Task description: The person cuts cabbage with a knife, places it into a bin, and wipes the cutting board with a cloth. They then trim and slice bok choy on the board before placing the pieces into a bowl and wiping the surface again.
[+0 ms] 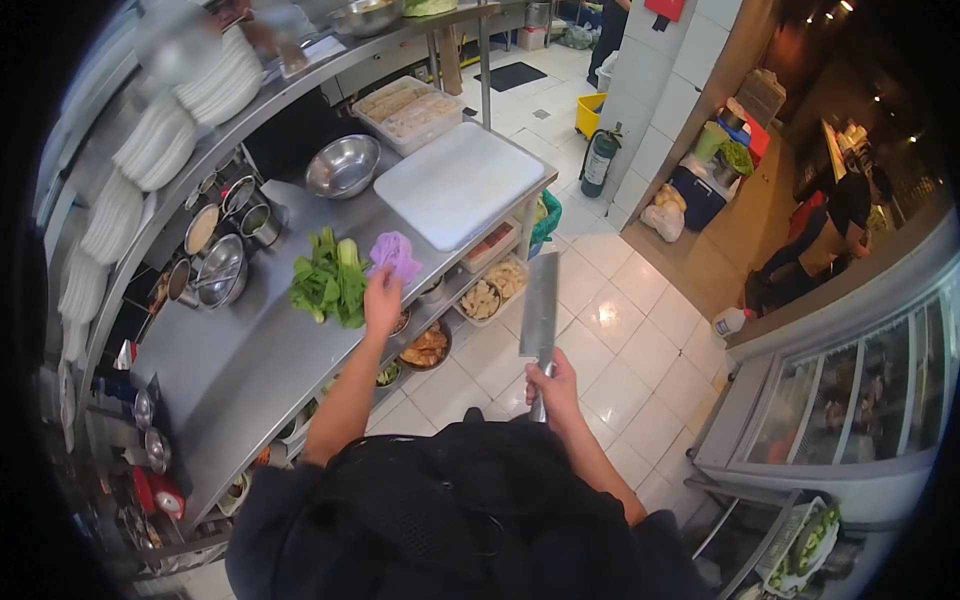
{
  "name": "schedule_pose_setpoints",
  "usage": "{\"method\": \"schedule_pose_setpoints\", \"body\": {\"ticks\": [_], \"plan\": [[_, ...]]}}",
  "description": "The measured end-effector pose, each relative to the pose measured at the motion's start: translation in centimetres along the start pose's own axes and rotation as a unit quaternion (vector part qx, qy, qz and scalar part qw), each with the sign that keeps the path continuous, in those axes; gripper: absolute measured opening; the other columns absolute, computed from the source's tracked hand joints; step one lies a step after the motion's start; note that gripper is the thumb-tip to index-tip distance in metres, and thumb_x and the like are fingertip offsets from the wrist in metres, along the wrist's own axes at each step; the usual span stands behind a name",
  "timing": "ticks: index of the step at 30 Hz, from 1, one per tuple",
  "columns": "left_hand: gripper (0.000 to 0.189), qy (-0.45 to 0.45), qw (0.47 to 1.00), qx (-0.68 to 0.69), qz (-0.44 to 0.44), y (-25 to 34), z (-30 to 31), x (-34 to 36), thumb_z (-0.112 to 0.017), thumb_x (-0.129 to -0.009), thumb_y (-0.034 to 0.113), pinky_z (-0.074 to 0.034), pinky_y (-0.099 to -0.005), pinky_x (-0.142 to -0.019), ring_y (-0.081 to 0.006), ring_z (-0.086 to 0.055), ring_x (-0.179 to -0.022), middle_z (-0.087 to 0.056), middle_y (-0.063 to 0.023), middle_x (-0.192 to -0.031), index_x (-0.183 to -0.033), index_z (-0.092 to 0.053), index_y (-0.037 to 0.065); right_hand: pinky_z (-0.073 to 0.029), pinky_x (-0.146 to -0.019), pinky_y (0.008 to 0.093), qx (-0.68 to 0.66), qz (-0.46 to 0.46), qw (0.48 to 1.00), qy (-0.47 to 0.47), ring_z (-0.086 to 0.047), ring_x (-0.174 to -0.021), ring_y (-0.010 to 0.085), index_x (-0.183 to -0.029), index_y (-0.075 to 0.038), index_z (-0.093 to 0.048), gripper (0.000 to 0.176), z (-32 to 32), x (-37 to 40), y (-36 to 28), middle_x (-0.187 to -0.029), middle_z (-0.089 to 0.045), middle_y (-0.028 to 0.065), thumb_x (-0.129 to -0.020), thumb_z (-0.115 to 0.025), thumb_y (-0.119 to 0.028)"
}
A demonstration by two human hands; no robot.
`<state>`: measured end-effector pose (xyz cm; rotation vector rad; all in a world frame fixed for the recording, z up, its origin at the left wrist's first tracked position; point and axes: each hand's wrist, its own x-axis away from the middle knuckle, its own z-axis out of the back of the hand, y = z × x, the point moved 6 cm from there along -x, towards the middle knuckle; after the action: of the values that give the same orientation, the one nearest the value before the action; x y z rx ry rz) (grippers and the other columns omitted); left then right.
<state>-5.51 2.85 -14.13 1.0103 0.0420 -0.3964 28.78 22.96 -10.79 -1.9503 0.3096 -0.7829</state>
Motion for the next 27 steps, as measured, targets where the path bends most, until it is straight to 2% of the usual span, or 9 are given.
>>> {"method": "schedule_pose_setpoints", "body": {"ticks": [3,5,9,11,14,18,20,22,27], "plan": [[0.05,0.011,0.981,-0.19,0.043,2.4,-4.0,-7.4,-0.064,-0.093,0.022,-0.044,-0.0504,-0.106,-0.0426,-0.053,-0.13,-0.053,-0.0228,-0.147,-0.14,-0.059,0.006,-0.049,-0.047,0.0296,-0.012,0.017,0.999,0.045,-0.056,-0.054,0.0133,-0.117,-0.006,-0.053,0.025,2.9,-3.0,-1.9,-0.076,-0.057,0.0039,-0.096,-0.065,-0.004],[0.057,0.033,0.92,-0.341,0.192,0.3,-6.3,-7.7,-0.064,-0.092,0.024,-0.042,-0.0542,-0.107,-0.0434,-0.048,-0.134,-0.045,-0.0223,-0.152,-0.147,-0.053,0.012,-0.049,-0.047,0.0293,-0.007,0.031,0.996,0.083,-0.055,-0.052,0.0132,-0.12,-0.003,-0.053,0.027,5.0,-4.9,-2.7,-0.074,-0.057,0.004,-0.096,-0.066,-0.004],[0.055,0.08,0.909,-0.398,0.097,-3.5,-8.3,-10.2,-0.062,-0.094,0.023,-0.047,-0.0565,-0.101,-0.0465,-0.055,-0.124,-0.045,-0.0254,-0.146,-0.146,-0.049,0.01,-0.049,-0.046,0.0291,-0.001,0.021,0.996,0.085,-0.055,-0.052,0.0132,-0.121,-0.003,-0.053,0.028,8.7,-10.5,-3.9,-0.074,-0.057,0.0044,-0.096,-0.066,-0.002],[0.045,0.111,0.939,-0.255,0.202,-5.9,-6.6,-11.7,-0.061,-0.097,0.023,-0.05,-0.0587,-0.092,-0.0492,-0.061,-0.111,-0.05,-0.0271,-0.135,-0.137,-0.054,0.006,-0.049,-0.046,0.029,-0.001,0.005,0.998,0.064,-0.055,-0.052,0.0132,-0.121,-0.003,-0.053,0.028,9.9,-13.6,-5.8,-0.074,-0.057,0.0044,-0.096,-0.065,-0.002],[0.038,0.245,0.944,-0.178,0.134,-4.0,-5.6,-17.3,-0.058,-0.099,0.019,-0.052,-0.0594,-0.088,-0.0511,-0.064,-0.101,-0.051,-0.0273,-0.132,-0.133,-0.054,0.003,-0.048,-0.045,0.0287,0.019,0.003,0.999,0.029,-0.054,-0.051,0.0128,-0.119,-0.002,-0.055,0.024,10.0,-20.9,-11.0,-0.073,-0.056,0.0038,-0.097,-0.064,-0.002],[0.036,0.218,0.938,-0.204,0.175,0.3,-11.4,-20.8,-0.057,-0.099,0.018,-0.052,-0.0577,-0.09,-0.0482,-0.063,-0.107,-0.052,-0.0262,-0.13,-0.132,-0.056,0.004,-0.049,-0.047,0.0297,0.185,0.019,0.98,-0.072,-0.055,-0.052,0.0119,-0.122,-0.003,-0.056,0.025,9.2,-30.5,-16.1,-0.074,-0.055,0.0028,-0.098,-0.062,-0.006],[0.036,0.156,0.906,-0.309,0.242,2.8,-17.7,-22.6,-0.057,-0.1,0.019,-0.052,-0.0553,-0.094,-0.0453,-0.063,-0.112,-0.054,-0.0237,-0.131,-0.133,-0.057,0.005,-0.049,-0.047,0.0295,0.191,0.003,0.98,-0.056,-0.055,-0.052,0.0118,-0.123,-0.004,-0.056,0.026,8.2,-34.4,-17.9,-0.075,-0.055,0.0026,-0.098,-0.062,-0.007],[0.035,0.133,0.948,-0.244,0.157,4.6,-26.5,-24.7,-0.058,-0.1,0.019,-0.053,-0.0521,-0.096,-0.0403,-0.063,-0.115,-0.054,-0.0199,-0.136,-0.132,-0.059,0.006,-0.049,-0.048,0.0293,0.182,-0.006,0.983,-0.033,-0.055,-0.053,0.0116,-0.124,-0.004,-0.056,0.027,6.9,-39.3,-19.8,-0.077,-0.055,0.0024,-0.098,-0.061,-0.007],[0.036,-0.094,0.966,0.2,0.13,13.7,-41.3,-30.5,-0.053,-0.1,0.012,-0.052,-0.048,-0.097,-0.0366,-0.064,-0.112,-0.054,-0.0181,-0.139,-0.134,-0.063,0.007,-0.05,-0.049,0.0303,0.157,-0.017,0.987,-0.037,-0.056,-0.055,0.0124,-0.119,-0.004,-0.053,0.024,6.8,-47.6,-22.5,-0.076,-0.055,0.0025,-0.097,-0.062,-0.006]]}}
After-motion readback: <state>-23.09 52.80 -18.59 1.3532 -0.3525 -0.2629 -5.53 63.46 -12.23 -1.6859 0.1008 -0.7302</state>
